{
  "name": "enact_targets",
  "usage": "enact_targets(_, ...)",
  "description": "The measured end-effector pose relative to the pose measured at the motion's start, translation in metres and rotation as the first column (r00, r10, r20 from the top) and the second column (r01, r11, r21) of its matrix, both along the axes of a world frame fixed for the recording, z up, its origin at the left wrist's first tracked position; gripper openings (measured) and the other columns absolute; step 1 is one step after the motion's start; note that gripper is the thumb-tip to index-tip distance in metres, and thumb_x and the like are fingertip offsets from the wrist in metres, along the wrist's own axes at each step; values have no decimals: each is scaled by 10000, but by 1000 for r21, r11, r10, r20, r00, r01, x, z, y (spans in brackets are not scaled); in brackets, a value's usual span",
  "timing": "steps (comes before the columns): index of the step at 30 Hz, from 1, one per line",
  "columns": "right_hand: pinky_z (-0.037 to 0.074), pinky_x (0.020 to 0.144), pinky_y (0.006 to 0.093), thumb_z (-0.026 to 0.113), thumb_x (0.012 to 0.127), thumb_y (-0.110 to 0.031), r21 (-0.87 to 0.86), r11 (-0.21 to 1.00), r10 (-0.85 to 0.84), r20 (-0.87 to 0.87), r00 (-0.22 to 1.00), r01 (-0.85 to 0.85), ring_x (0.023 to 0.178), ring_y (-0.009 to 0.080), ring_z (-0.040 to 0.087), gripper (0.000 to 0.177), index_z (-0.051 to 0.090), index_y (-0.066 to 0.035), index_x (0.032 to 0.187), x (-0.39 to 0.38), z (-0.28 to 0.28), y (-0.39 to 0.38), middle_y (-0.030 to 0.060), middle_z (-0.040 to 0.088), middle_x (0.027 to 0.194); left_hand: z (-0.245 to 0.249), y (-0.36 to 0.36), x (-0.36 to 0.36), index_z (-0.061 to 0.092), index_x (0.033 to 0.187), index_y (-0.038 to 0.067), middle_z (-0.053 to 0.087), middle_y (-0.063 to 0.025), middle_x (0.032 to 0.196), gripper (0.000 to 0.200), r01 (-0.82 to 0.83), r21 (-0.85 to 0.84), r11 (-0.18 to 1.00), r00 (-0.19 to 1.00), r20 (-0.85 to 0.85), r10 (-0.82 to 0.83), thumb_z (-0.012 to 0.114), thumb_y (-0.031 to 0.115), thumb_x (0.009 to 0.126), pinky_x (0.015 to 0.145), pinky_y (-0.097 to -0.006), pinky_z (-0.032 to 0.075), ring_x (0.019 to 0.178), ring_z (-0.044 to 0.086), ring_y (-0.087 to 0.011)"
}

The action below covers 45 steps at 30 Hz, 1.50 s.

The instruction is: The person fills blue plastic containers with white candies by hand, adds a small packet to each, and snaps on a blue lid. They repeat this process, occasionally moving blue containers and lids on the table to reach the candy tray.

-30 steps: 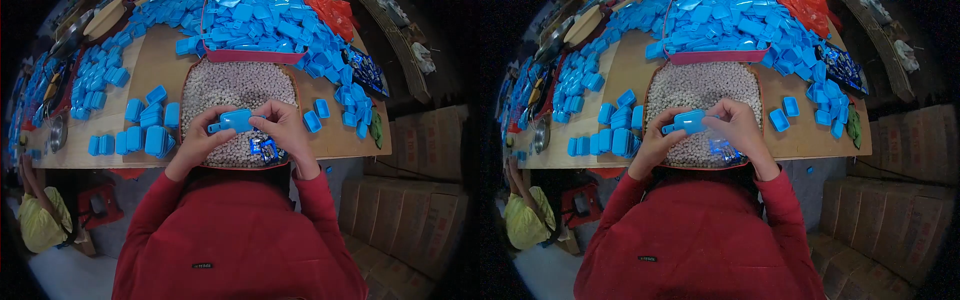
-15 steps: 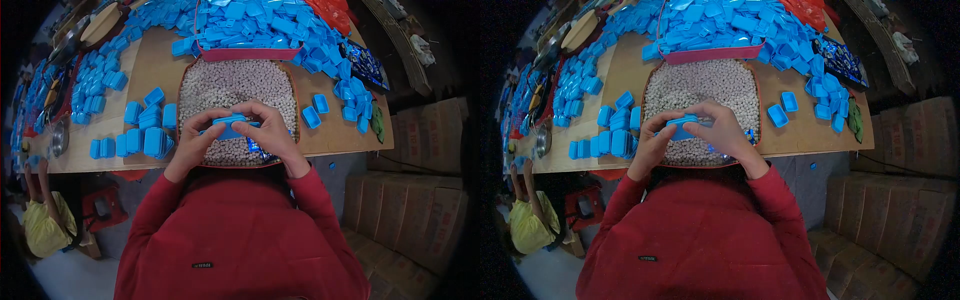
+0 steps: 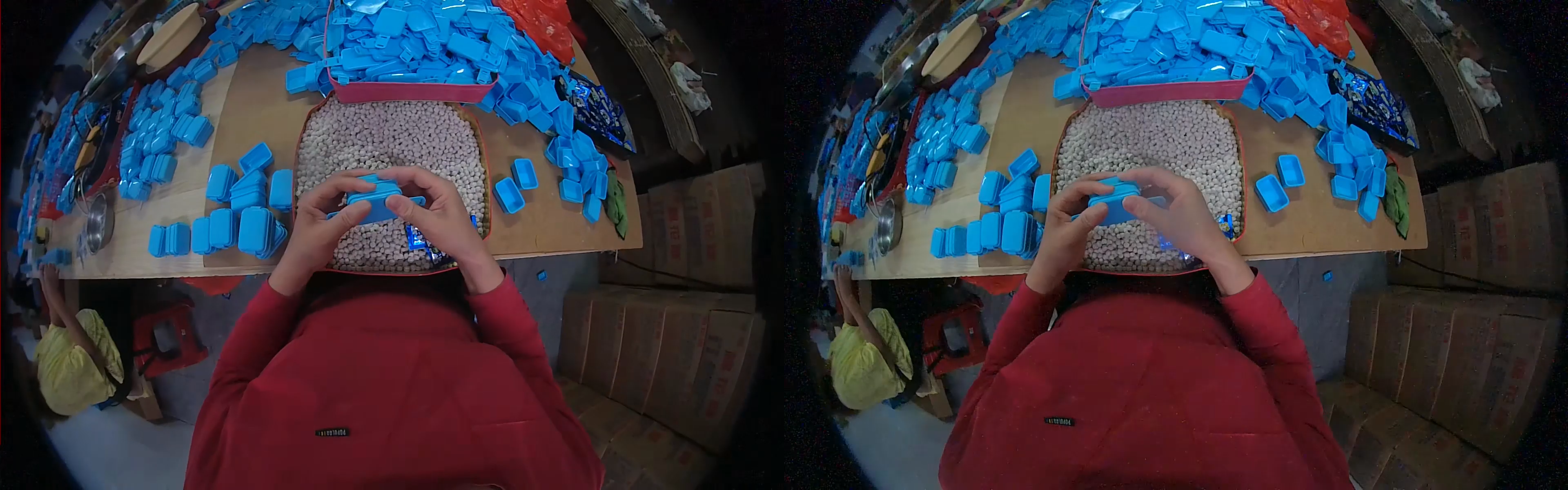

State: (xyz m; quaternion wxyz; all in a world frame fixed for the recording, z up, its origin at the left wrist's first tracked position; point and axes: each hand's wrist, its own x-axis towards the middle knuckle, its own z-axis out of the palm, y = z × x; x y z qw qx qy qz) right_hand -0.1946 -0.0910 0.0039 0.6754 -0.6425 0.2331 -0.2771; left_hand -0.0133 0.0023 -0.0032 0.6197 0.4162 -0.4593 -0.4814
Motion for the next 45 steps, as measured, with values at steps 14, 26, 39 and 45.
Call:
enact_targets(14, 512, 798, 344, 797, 701, -127, -394, 882, -286, -13, 958, 257, 925, 233, 615, 602, 484, -51, 1210, 9, -7, 11, 117, 597, 1007, 17, -2, -13, 468, 1338, 48, 449, -106, 1382, 554, -38, -174, 984, 800, 585, 135, 685, 148, 838, 1021, -331, 374, 1240, 456, -204)
enact_targets(26, 505, 722, 361, 807, 654, -100, -629, 647, -340, 269, 901, 432, 827, 283, 607, 550, 464, -50, 1081, 10, -8, 22, 138, 568, 953, 16, -21, -37, 605, 1057, 26, 609, -36, 953, 360, -196, -242, 950, 819, 493, 295, 694, 57, 709, 757, -263, 468, 863, 575, -110)
enact_targets(39, 488, 745, 313, 794, 695, -76, -556, 768, -315, 107, 943, 319, 832, 192, 572, 519, 448, -53, 1081, 10, -4, 23, 89, 523, 976, 13, -22, -33, 602, 1085, 13, 623, -79, 963, 433, -249, -134, 959, 785, 552, 281, 694, 63, 665, 745, -301, 503, 858, 616, -148)
enact_targets(45, 463, 820, 259, 767, 798, -106, 100, 968, -251, 345, 905, 230, 944, 109, 524, 469, 433, -52, 1123, 3, 5, 23, 22, 497, 1012, 20, 5, -44, 378, 1387, 34, 544, -92, 1205, 732, -177, 53, 983, 955, -233, 184, 756, 126, 767, 904, -309, 465, 1065, 559, -158)
